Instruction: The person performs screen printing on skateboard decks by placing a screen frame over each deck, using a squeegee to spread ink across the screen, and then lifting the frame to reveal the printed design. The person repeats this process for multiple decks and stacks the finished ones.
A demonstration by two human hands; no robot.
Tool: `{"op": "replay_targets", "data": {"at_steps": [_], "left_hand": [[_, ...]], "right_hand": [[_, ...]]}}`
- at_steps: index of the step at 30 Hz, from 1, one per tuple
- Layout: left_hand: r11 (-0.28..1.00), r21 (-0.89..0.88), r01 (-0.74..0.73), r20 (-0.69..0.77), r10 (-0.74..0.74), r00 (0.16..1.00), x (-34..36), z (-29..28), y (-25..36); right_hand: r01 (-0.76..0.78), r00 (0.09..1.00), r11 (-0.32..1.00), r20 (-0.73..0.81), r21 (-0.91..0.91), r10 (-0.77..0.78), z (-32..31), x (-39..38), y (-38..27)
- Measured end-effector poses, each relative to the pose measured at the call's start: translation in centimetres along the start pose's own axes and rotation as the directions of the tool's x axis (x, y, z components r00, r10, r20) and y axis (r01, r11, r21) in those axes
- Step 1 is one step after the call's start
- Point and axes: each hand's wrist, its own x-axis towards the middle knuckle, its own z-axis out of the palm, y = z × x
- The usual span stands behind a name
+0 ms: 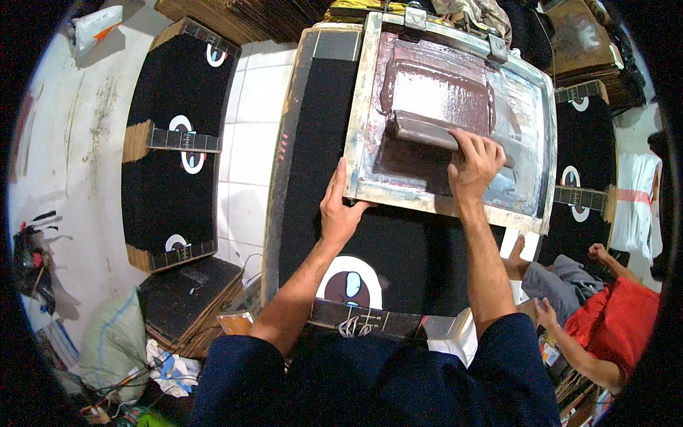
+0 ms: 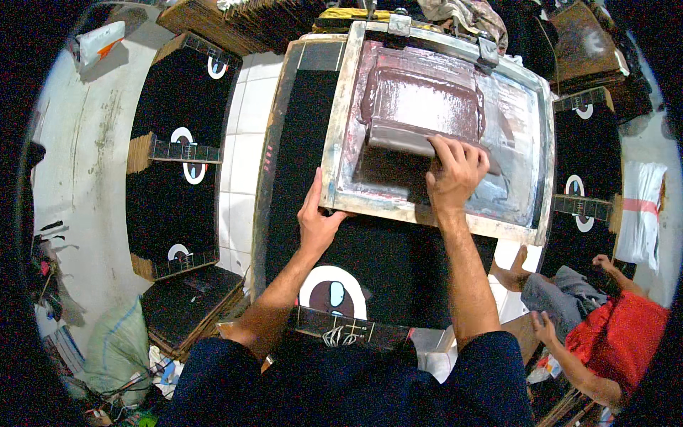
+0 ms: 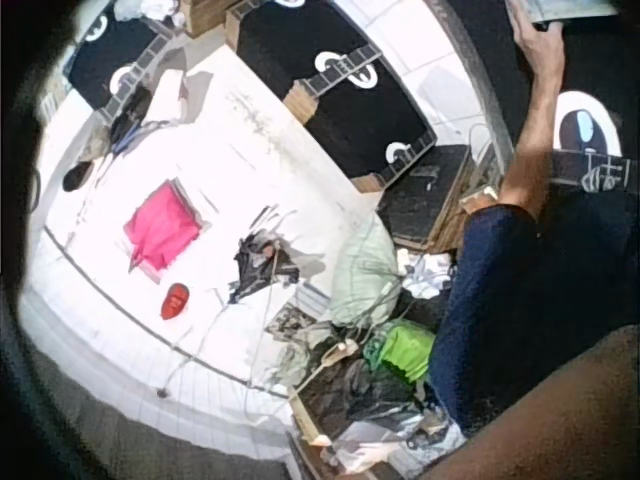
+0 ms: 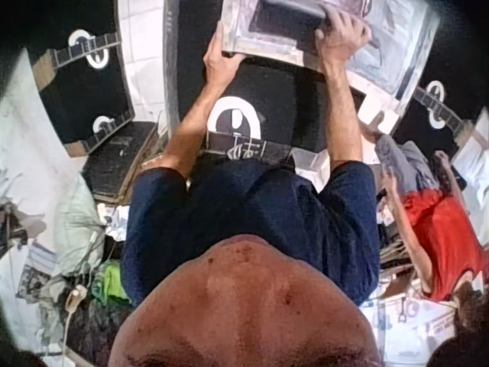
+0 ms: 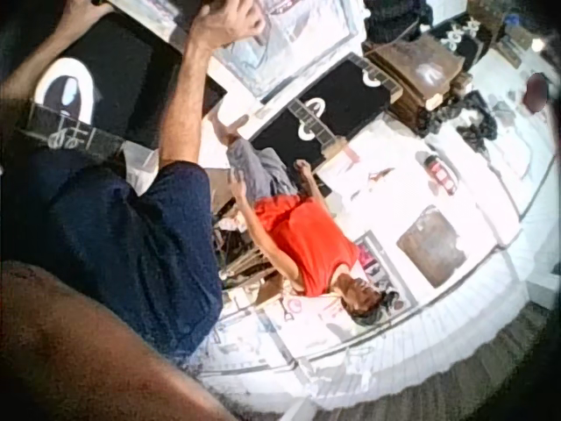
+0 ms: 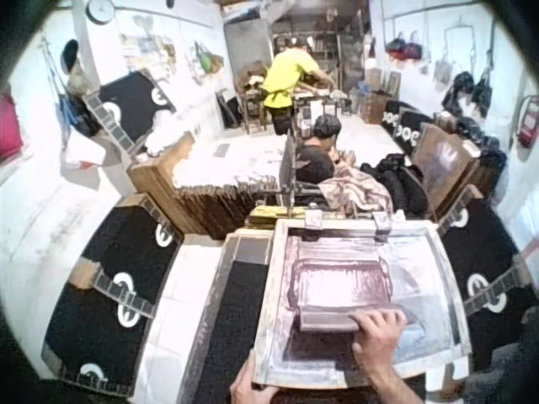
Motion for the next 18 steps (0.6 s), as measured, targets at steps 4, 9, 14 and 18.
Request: {"op": "replay_targets", "data": {"at_steps": [4,9,14,18], "left_hand": [[0.997,-0.083,0.002,-0.004,-0.002,1.0,1.2,-1.6,3.3],[0.946,-0.258,-0.198,-0.157,0.161,0.974,5.5,-6.3,11.8],[0.811,-0.527,-0.252,-0.144,0.206,0.968,12.5,-12.0,16.6],[0.854,-0.428,-0.297,-0.262,0.197,0.945,11.2,-16.4,6.7]], "right_hand": [[0.011,0.965,1.0,-0.261,0.021,-0.005,-3.4,-2.4,-2.7],[0.128,0.866,0.991,-0.481,-0.046,-0.134,-10.0,3.4,-4.5],[0.286,0.744,0.943,-0.581,-0.172,-0.331,-17.6,17.1,-4.9],[0.112,0.775,0.966,-0.588,-0.231,-0.231,-21.0,22.4,-6.8]]}}
